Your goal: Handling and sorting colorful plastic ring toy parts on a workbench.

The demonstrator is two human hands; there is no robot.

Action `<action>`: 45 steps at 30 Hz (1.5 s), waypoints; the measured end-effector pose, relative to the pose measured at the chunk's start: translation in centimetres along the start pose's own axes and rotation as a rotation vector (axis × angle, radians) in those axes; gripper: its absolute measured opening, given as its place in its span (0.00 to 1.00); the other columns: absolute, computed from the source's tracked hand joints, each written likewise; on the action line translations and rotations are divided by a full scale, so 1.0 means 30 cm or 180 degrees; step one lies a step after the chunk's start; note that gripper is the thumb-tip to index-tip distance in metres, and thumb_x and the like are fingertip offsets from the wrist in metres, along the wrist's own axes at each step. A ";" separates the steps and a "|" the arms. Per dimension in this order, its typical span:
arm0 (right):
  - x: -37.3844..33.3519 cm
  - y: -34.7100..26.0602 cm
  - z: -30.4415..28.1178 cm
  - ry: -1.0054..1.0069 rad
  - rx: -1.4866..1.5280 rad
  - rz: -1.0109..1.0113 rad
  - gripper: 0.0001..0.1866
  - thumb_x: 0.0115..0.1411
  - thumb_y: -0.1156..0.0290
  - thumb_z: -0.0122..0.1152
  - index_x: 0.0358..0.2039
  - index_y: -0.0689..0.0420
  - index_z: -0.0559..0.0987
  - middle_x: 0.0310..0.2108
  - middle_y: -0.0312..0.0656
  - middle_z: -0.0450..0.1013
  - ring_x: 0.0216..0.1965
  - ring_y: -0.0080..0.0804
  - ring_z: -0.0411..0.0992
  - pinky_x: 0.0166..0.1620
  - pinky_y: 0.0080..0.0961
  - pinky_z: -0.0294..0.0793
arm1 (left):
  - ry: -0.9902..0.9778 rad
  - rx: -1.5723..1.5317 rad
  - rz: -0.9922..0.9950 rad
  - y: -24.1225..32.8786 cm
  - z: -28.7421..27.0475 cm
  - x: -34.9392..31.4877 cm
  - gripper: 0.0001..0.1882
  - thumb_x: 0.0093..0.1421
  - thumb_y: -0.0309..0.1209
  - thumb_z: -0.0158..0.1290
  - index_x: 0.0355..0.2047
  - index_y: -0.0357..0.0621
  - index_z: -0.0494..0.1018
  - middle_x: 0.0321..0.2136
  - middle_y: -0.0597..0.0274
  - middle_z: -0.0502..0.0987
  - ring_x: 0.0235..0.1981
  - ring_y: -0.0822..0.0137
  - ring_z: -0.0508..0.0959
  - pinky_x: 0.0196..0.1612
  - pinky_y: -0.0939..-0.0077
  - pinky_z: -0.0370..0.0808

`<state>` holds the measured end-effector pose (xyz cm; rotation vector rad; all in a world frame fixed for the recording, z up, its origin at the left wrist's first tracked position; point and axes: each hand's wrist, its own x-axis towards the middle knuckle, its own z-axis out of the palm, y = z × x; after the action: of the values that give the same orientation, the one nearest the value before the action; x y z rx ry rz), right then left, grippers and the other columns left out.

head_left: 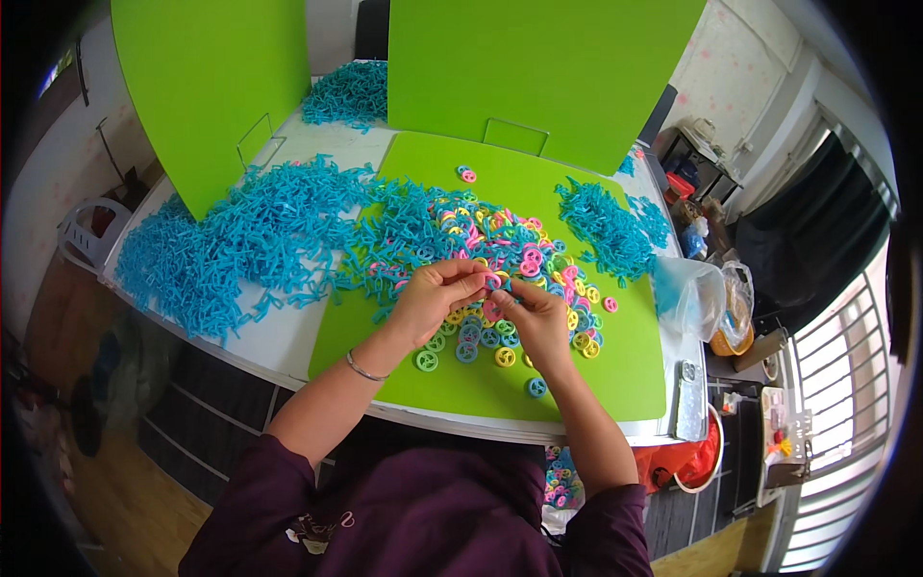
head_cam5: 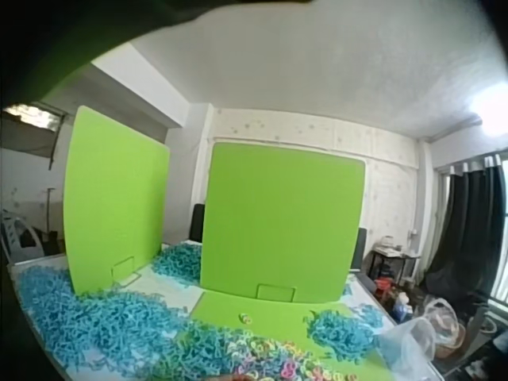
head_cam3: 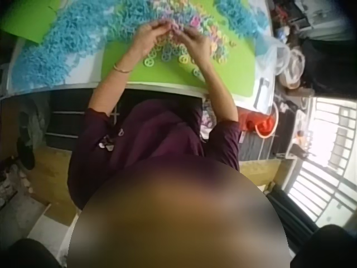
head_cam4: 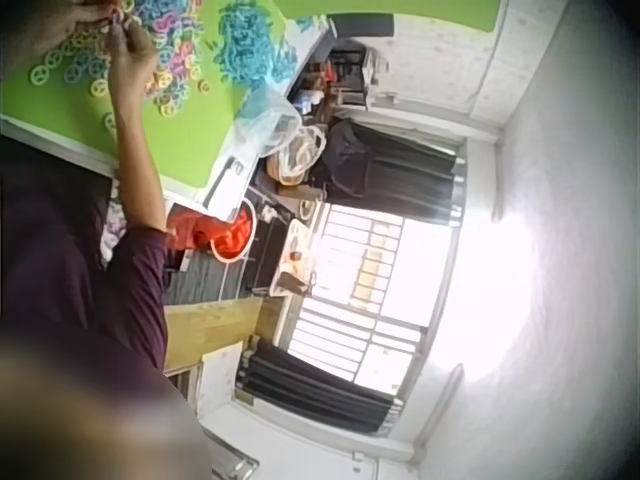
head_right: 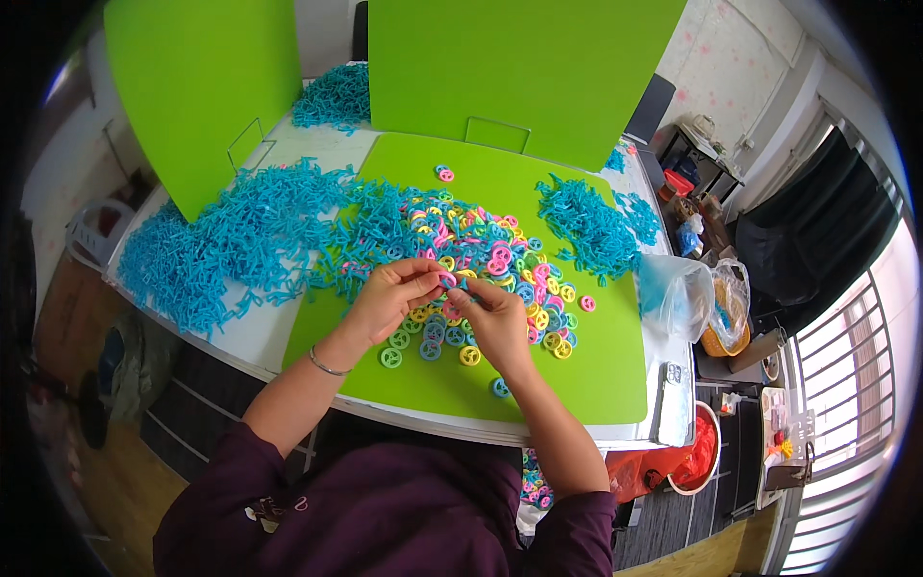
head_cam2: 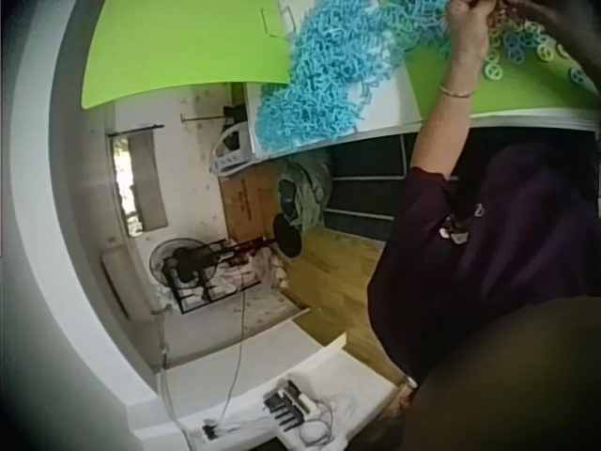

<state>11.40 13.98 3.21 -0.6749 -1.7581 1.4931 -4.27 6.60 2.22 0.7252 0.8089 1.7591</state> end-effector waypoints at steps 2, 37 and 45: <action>-0.007 -0.021 -0.005 0.0018 -0.0276 -0.0087 0.10 0.56 0.76 0.61 0.39 0.65 0.78 0.28 0.37 0.76 0.28 0.18 0.72 0.30 0.15 0.70 | -0.0051 0.0850 -0.0062 0.023 -0.012 0.001 0.13 0.60 0.29 0.54 0.44 0.36 0.74 0.35 0.61 0.78 0.34 0.75 0.77 0.36 0.84 0.75; -0.293 -0.126 -0.173 -0.0319 0.0536 0.0280 0.20 0.56 0.81 0.58 0.51 0.62 0.72 0.39 0.40 0.76 0.35 0.22 0.73 0.37 0.21 0.75 | -0.1022 0.1392 -0.1113 0.000 0.177 -0.193 0.13 0.65 0.34 0.47 0.43 0.40 0.73 0.32 0.64 0.77 0.29 0.75 0.76 0.29 0.82 0.73; -0.143 -0.066 -0.070 0.0239 -0.1632 -0.1038 0.16 0.54 0.80 0.62 0.46 0.64 0.76 0.31 0.37 0.76 0.32 0.20 0.74 0.34 0.16 0.73 | -0.0061 0.0174 -0.0868 -0.016 0.086 -0.072 0.10 0.62 0.32 0.51 0.41 0.43 0.75 0.31 0.66 0.78 0.29 0.75 0.78 0.32 0.85 0.76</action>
<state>15.78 11.53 4.49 -0.6404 -2.0919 0.7927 -1.35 5.15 3.16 0.6342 0.9011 1.4887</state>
